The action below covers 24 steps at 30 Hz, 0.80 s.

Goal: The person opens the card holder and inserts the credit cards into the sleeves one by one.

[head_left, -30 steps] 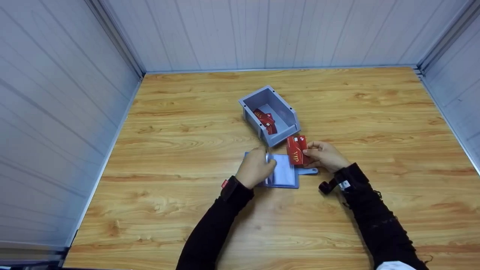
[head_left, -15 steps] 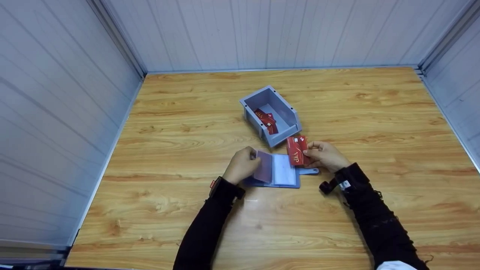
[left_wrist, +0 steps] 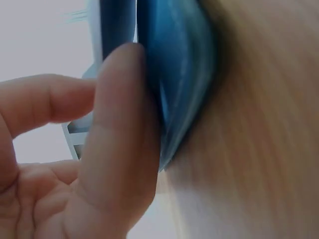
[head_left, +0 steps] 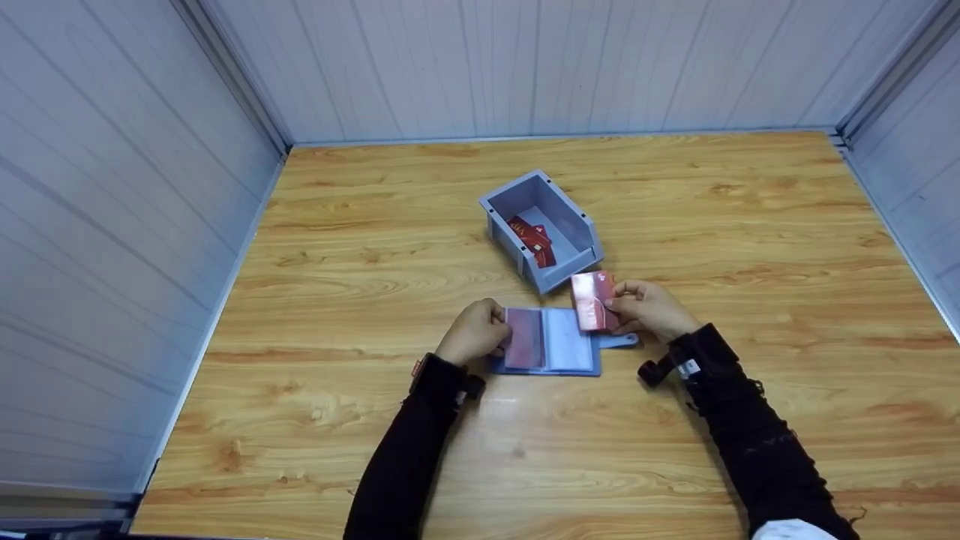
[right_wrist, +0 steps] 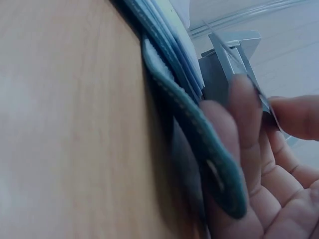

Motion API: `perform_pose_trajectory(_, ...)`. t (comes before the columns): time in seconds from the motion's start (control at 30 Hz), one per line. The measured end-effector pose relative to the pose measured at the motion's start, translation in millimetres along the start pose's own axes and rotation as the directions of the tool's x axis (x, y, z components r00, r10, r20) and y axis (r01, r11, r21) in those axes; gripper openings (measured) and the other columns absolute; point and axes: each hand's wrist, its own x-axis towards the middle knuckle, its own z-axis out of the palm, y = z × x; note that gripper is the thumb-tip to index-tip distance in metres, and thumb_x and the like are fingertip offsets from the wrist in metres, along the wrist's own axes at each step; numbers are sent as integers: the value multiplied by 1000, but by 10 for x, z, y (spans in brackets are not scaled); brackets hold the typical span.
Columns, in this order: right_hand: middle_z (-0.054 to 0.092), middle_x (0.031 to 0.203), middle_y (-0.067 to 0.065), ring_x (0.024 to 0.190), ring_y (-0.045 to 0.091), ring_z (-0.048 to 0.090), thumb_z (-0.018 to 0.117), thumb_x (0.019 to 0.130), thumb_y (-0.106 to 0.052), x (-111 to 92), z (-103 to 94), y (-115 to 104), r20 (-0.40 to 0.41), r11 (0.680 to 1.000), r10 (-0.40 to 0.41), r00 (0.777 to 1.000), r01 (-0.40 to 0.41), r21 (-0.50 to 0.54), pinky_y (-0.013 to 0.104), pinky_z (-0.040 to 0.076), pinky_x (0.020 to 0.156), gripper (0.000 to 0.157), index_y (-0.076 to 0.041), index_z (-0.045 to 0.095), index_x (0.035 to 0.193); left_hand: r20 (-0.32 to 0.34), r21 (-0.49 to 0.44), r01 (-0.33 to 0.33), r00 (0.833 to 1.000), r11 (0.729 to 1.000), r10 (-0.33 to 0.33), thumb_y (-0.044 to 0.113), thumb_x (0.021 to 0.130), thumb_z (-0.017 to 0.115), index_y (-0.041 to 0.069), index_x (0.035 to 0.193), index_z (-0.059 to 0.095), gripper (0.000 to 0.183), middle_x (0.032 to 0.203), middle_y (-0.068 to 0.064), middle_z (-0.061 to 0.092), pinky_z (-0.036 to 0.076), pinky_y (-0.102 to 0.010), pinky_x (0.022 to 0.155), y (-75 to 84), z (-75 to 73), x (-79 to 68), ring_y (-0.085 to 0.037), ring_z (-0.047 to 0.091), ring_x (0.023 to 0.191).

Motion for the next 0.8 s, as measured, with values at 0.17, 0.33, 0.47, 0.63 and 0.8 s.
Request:
perform_pose_trajectory(0.17,62,78,-4,64,9,63,57,95,-7,-44,31,-91,-47,999,-10,999,8,-40,22,57,62,8,-5,52,100,6,-1,13,1000,1000,-13,-3,81,52,-4,89,54,8,73,-3,58,59,-27,57,2,1,0,-12,61,57)
perform_pose_trajectory(0.33,66,80,-4,63,8,62,59,95,-9,-101,144,-198,-80,997,-50,996,45,-60,22,55,59,14,-1,52,103,10,7,22,1000,1000,-22,-3,82,52,-7,91,55,10,76,-5,58,59,-27,58,14,-10,-12,-12,61,57)
perform_pose_trajectory(0.47,68,85,2,64,11,64,61,94,-8,-111,282,-231,-56,990,-99,994,92,-111,24,57,59,20,4,54,107,3,19,15,1000,1000,-15,-2,81,52,-6,91,56,11,76,-5,59,58,-26,57,18,-15,-17,-12,61,56)
perform_pose_trajectory(0.63,68,81,4,61,11,63,63,91,-4,-85,417,-192,10,973,-140,990,139,-184,26,57,57,25,11,54,109,-6,-12,18,1000,1000,-18,-3,81,53,-4,96,53,15,74,-5,59,58,-26,55,4,2,-6,-12,60,55)
perform_pose_trajectory(0.8,64,72,-2,52,8,59,61,90,-2,-57,484,-119,45,971,-116,992,122,-205,24,56,54,24,11,51,108,0,-38,13,1000,999,-13,-4,81,54,-6,108,50,27,72,-5,58,58,-26,55,-8,13,-2,-11,60,55)
